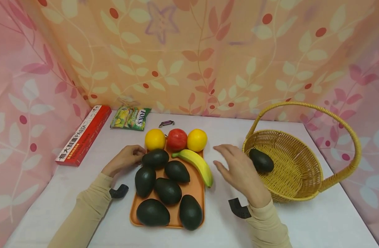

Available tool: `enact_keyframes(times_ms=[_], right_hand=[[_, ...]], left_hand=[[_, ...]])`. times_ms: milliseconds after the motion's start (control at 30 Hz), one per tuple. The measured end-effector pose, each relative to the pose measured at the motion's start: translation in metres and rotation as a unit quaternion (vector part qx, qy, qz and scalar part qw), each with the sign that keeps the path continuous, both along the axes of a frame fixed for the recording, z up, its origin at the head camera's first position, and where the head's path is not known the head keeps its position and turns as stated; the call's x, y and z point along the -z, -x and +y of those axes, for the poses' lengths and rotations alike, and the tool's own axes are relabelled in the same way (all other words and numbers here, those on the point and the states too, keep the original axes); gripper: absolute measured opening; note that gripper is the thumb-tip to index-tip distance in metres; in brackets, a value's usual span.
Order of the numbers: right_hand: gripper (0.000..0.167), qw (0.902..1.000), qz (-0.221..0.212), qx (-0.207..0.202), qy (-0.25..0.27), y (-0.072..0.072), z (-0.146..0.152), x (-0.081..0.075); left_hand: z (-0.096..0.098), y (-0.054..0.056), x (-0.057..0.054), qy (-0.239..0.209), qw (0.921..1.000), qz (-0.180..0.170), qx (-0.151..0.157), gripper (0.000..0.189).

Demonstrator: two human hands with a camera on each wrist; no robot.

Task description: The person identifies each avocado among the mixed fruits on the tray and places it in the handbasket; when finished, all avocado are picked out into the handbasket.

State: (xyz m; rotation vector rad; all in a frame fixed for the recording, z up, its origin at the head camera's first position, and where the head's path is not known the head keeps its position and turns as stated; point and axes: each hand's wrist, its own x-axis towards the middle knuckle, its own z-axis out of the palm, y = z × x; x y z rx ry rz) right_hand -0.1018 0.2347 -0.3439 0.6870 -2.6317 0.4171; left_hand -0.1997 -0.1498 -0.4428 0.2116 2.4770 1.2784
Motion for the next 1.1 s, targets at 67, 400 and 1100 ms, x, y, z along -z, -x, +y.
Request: enact_keyframes(times_ms=[67,400,1100], right_hand=[[0.045,0.9981,-0.013,-0.054,-0.028,-0.007,-0.015,0.002],[0.050,0.9474,-0.212,-0.196,-0.138,-0.037,-0.065,0.016],[0.059,0.9060,-0.349,-0.164,-0.174,-0.049,-0.078,0.025]], left_hand=[[0.000,0.000,0.000,0.000,1.0000,0.000,0.000,0.028],[0.001,0.000,-0.002,-0.003,1.0000,-0.006,0.000,0.028],[-0.001,-0.001,0.000,-0.003,0.9999,-0.010,-0.006,0.027]])
